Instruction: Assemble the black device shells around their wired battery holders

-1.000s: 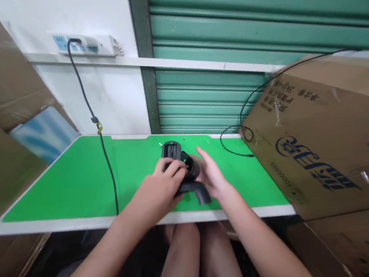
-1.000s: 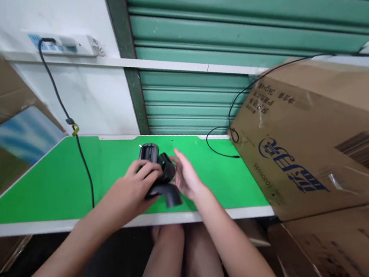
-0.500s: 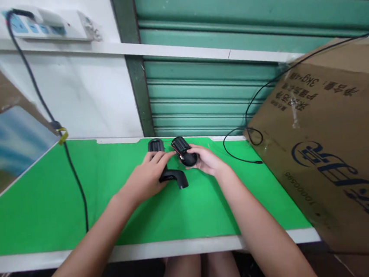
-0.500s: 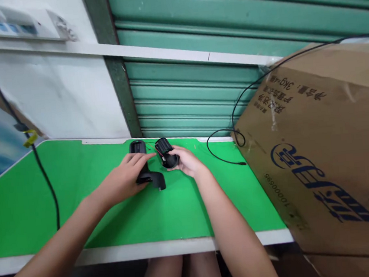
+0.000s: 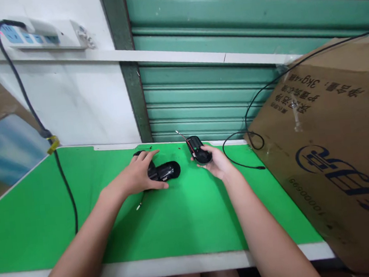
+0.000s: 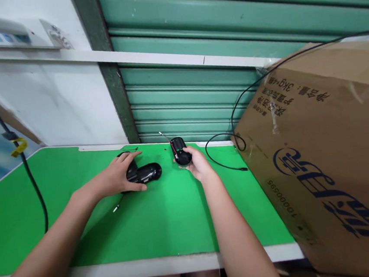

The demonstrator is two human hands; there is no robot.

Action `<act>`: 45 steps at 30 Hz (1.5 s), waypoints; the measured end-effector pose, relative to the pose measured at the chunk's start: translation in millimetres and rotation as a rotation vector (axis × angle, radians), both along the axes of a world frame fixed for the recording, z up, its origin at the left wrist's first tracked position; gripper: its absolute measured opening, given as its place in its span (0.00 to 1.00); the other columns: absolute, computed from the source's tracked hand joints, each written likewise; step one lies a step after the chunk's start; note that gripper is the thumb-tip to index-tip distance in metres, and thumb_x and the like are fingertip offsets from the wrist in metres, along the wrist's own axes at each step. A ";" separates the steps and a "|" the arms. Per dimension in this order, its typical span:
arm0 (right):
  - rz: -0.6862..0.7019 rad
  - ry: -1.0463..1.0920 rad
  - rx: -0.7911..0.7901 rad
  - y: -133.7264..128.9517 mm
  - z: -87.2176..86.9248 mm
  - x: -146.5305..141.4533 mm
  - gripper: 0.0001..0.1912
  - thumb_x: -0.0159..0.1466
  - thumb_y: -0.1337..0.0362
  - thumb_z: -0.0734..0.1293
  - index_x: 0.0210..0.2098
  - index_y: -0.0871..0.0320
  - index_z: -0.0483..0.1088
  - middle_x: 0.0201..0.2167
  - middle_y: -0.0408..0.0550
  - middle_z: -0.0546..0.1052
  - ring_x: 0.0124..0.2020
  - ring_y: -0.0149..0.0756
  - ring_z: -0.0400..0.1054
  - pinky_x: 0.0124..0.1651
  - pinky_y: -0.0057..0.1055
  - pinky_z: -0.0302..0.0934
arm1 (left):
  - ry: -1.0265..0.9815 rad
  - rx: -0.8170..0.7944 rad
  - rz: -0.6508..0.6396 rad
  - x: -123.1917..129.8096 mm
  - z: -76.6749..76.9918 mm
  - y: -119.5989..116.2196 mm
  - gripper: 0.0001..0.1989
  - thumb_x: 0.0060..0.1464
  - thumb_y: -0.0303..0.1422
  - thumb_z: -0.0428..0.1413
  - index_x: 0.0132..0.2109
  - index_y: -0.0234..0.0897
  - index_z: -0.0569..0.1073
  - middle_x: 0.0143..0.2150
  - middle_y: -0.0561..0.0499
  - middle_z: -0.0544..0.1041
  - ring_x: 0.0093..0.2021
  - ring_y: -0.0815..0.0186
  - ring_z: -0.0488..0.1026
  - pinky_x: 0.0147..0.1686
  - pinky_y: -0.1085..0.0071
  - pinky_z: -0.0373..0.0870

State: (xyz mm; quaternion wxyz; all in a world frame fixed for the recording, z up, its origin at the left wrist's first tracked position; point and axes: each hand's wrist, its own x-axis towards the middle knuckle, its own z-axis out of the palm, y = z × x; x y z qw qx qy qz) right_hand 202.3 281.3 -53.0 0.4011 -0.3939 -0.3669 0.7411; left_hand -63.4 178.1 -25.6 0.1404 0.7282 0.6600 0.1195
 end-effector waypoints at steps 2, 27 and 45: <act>0.012 0.007 -0.007 -0.4 2.8 1.8 0.09 0.69 0.64 0.62 0.46 0.60 0.71 0.33 0.48 0.82 0.31 0.36 0.78 0.27 0.27 0.67 | -0.112 -0.021 0.017 -6.4 4.3 4.7 0.55 0.52 0.65 0.54 0.75 0.34 0.57 0.73 0.36 0.61 0.72 0.43 0.60 0.71 0.46 0.57; 0.018 0.094 0.110 -9.0 6.6 0.6 0.18 0.49 0.70 0.71 0.40 0.57 0.72 0.32 0.45 0.79 0.33 0.37 0.76 0.28 0.28 0.70 | 0.119 0.250 0.488 -32.9 -24.2 5.4 0.44 0.51 0.52 0.59 0.70 0.33 0.66 0.66 0.31 0.63 0.66 0.35 0.63 0.66 0.45 0.63; 0.018 0.060 0.042 -9.3 6.7 -1.5 0.12 0.54 0.71 0.66 0.38 0.60 0.74 0.32 0.49 0.79 0.34 0.38 0.77 0.30 0.28 0.72 | -0.392 -0.036 0.609 -67.2 -2.3 9.8 0.22 0.41 0.48 0.57 0.39 0.38 0.83 0.38 0.48 0.84 0.42 0.52 0.78 0.44 0.63 0.72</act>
